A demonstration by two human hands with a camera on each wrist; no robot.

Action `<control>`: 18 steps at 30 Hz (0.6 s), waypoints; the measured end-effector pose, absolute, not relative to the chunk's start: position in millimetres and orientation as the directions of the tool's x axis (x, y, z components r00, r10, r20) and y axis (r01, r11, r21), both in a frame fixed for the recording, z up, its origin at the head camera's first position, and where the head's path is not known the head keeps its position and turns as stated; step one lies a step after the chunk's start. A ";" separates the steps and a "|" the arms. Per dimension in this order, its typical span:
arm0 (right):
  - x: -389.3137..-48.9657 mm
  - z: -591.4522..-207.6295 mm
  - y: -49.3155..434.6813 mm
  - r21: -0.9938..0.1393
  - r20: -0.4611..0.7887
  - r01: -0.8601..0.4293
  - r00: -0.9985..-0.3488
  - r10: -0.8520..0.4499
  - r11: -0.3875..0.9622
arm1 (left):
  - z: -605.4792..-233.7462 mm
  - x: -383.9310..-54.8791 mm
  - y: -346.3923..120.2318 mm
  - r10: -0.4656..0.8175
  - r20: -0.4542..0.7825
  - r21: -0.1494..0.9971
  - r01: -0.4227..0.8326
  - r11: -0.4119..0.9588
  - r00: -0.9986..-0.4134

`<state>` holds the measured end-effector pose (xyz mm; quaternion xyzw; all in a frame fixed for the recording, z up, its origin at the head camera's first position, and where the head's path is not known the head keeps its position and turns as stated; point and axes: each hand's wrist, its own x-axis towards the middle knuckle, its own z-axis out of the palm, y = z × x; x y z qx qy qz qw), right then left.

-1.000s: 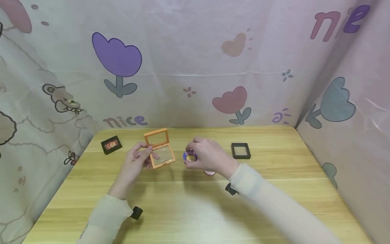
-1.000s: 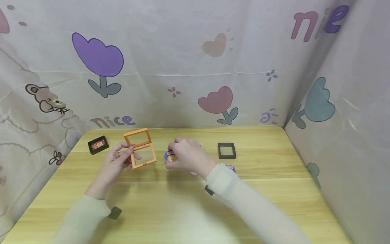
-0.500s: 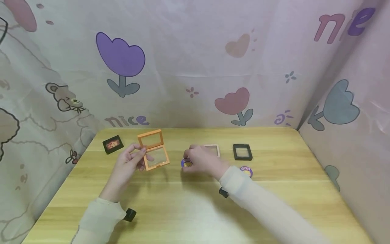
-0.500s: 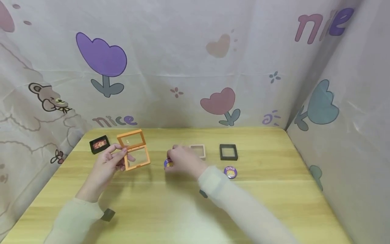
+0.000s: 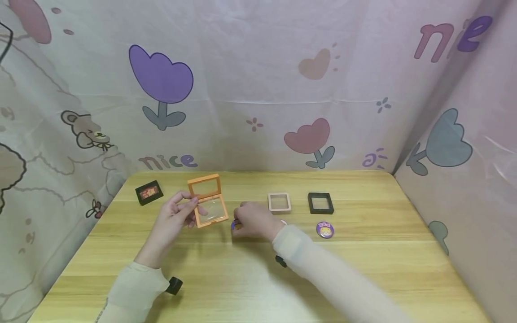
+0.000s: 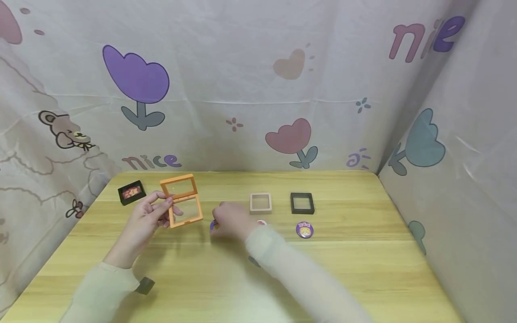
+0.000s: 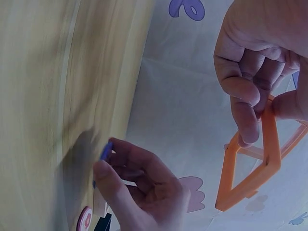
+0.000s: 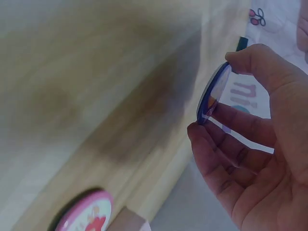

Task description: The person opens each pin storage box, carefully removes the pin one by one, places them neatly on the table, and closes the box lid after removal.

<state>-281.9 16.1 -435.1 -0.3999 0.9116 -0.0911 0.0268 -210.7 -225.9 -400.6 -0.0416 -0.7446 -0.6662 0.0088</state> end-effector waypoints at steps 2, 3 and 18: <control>-280.7 -436.7 12.8 -0.174 0.017 -0.721 -0.683 -0.730 0.670 | -400.8 -210.9 -226.1 0.053 0.069 0.991 0.074 0.112 -0.996; -280.3 -437.5 11.5 -0.163 0.016 -0.719 -0.686 -0.727 0.675 | -401.2 -211.1 -226.6 0.057 0.071 0.991 0.077 0.113 -0.996; -276.0 -442.7 6.7 0.012 -0.019 -0.704 -0.710 -0.704 0.710 | -404.5 -215.4 -223.2 0.083 0.074 0.991 0.082 0.109 -0.994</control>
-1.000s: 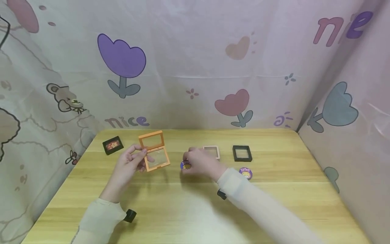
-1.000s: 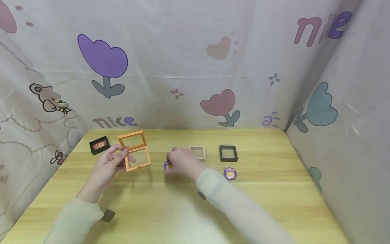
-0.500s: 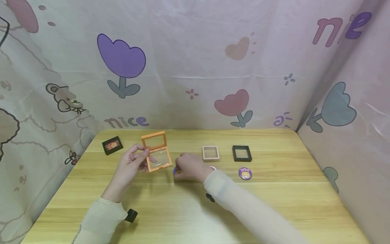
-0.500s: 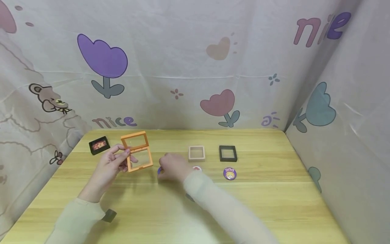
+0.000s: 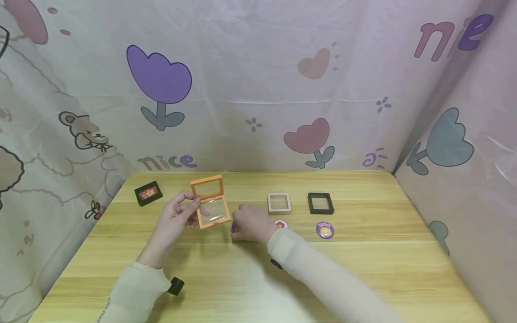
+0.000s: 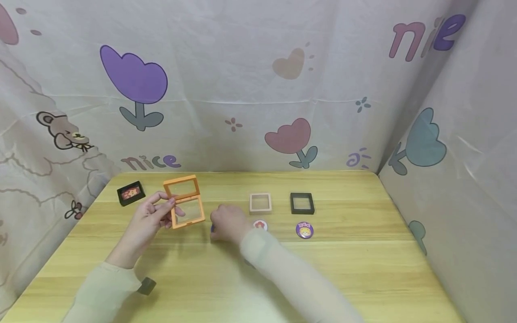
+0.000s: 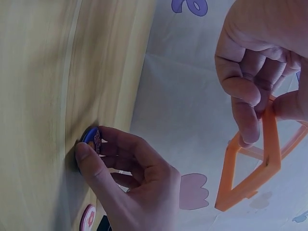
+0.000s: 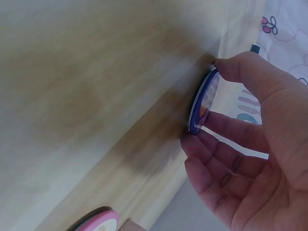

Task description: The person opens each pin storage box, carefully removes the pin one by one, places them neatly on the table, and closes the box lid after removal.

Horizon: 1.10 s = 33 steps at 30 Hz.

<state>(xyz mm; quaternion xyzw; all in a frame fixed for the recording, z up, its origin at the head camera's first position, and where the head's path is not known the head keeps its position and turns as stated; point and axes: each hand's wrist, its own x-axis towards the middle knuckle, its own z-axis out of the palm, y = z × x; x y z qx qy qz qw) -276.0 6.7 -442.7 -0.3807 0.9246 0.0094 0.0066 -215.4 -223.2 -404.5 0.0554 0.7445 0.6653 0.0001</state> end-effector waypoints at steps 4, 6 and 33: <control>-274.1 -443.6 6.1 0.054 -0.014 -0.698 -0.715 -0.699 0.714 | -405.5 -215.2 -222.2 0.095 0.115 0.985 0.126 0.115 -0.989; -273.4 -444.6 6.1 0.076 -0.010 -0.697 -0.715 -0.699 0.713 | -406.0 -215.4 -221.7 0.100 0.130 0.983 0.141 0.114 -0.986; -280.0 -425.7 16.2 -0.130 -0.011 -0.688 -0.719 -0.694 0.714 | -404.1 -215.5 -216.3 0.109 0.119 0.980 0.134 0.147 -0.987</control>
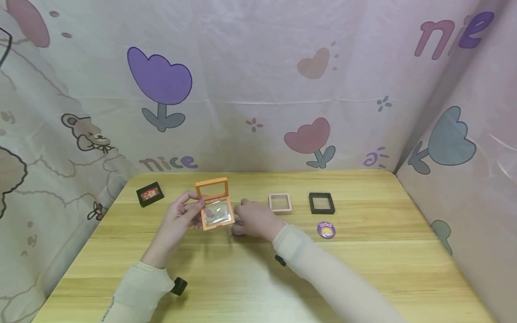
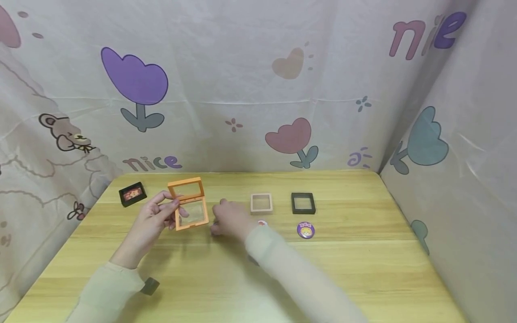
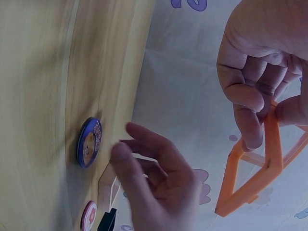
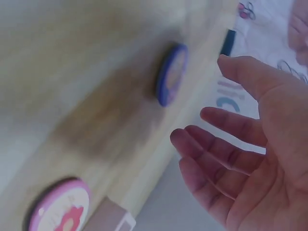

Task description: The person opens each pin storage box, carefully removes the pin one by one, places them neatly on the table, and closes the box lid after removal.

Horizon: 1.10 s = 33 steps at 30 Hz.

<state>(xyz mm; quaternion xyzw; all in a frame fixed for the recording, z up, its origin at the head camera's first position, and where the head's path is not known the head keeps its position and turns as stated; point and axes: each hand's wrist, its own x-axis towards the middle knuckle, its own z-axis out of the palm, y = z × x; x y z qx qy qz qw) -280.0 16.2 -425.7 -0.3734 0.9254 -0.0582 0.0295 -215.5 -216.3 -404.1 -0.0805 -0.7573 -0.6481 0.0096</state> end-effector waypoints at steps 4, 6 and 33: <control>-285.8 -413.4 28.0 -0.337 -0.013 -0.627 -0.742 -0.670 0.702 | -404.4 -214.9 -216.0 0.131 0.107 0.984 0.124 0.126 -0.986; -288.9 -406.3 35.2 -0.464 0.010 -0.596 -0.744 -0.669 0.656 | -405.1 -214.8 -215.4 0.142 0.104 0.986 0.120 0.113 -0.984; -286.3 -374.6 77.1 -0.918 -0.015 -0.261 -0.727 -0.686 0.297 | -420.0 -219.7 -184.5 0.257 0.085 0.984 0.121 0.128 -0.963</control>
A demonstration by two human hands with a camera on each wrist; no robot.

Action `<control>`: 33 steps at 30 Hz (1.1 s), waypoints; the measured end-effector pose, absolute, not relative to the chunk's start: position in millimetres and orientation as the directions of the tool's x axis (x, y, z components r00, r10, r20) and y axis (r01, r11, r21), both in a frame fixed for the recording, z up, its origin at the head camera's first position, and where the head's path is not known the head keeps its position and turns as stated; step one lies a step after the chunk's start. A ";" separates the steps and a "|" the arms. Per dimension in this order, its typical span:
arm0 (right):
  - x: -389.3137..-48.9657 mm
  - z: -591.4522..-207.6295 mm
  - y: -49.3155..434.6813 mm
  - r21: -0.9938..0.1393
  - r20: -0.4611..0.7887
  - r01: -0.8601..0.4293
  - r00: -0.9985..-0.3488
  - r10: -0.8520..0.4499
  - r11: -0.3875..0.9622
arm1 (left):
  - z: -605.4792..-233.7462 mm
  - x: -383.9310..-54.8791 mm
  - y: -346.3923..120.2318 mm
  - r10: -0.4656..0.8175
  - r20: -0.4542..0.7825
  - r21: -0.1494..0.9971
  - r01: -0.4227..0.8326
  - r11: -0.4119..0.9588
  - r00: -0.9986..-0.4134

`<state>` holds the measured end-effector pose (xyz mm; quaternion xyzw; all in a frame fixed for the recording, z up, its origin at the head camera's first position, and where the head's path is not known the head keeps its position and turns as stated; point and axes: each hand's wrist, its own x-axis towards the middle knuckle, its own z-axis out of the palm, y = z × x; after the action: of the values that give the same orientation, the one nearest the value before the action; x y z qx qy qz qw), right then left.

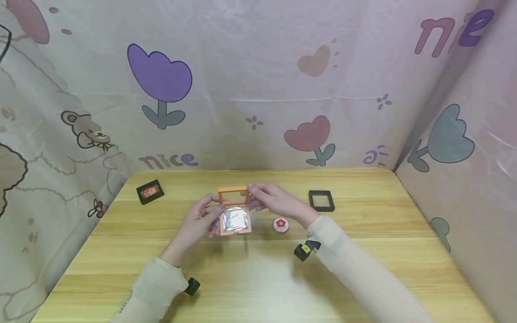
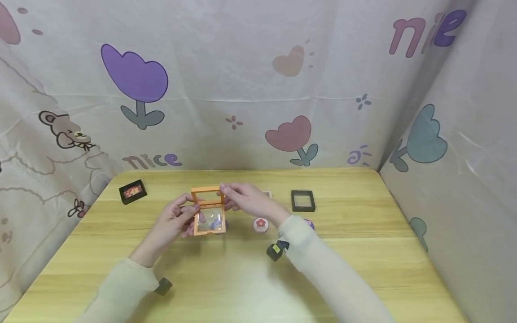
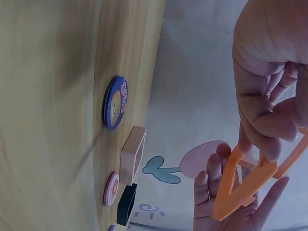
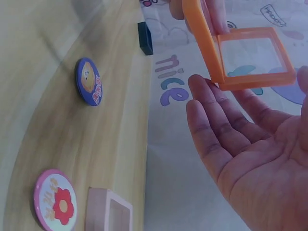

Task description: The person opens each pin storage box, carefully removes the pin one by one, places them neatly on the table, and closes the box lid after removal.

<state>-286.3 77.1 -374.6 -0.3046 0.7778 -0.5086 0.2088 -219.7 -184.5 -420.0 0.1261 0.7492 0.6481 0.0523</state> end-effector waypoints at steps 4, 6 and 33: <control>-286.0 -376.2 77.5 -0.929 -0.009 -0.248 -0.727 -0.687 0.274 | -420.0 -220.2 -180.6 0.254 0.075 0.983 0.114 0.143 -0.964; -285.7 -376.2 78.2 -0.932 -0.015 -0.235 -0.734 -0.678 0.275 | -420.3 -220.7 -179.5 0.257 0.067 0.984 0.107 0.143 -0.964; -286.7 -380.2 84.9 -0.981 -0.118 0.008 -0.814 -0.568 0.192 | -424.8 -214.9 -180.3 0.432 -0.050 0.999 -0.052 0.009 -0.900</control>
<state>-286.7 84.9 -380.2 -0.1908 0.7346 -0.6063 0.2375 -214.9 -180.3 -424.8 0.1381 0.6882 0.6903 0.1752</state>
